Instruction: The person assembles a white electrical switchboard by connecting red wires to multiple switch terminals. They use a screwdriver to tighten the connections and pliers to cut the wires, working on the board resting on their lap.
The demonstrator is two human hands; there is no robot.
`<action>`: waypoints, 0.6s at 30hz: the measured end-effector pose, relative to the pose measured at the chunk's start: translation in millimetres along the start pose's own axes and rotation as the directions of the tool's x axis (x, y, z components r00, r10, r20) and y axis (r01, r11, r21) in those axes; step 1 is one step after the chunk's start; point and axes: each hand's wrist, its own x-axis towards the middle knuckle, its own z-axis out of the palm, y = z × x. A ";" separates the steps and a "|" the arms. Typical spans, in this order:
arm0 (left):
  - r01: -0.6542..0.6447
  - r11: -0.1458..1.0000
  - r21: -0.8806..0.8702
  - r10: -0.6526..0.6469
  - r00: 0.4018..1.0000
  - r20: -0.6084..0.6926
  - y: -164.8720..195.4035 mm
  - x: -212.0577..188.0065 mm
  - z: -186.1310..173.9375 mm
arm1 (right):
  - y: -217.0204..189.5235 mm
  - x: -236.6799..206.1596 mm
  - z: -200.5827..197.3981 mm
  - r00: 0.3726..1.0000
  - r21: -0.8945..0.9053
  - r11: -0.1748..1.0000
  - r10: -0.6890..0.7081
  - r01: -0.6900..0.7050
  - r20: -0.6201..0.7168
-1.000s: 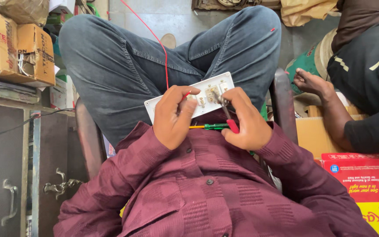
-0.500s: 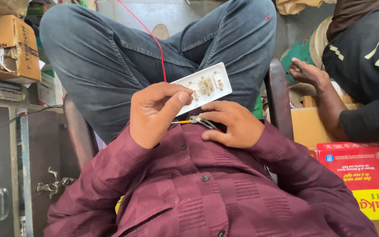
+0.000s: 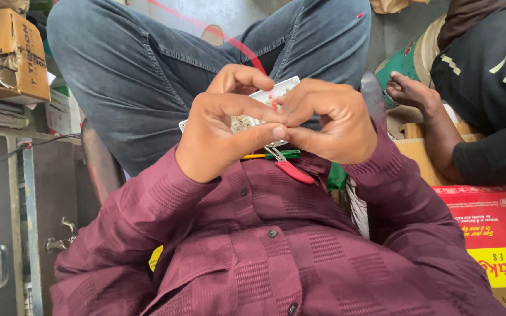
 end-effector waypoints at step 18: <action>-0.224 0.699 0.679 0.248 0.967 0.064 25.5 5.9 5.0 | -7.1 -9.3 9.1 0.955 -0.637 0.759 -0.271 0.137 -0.117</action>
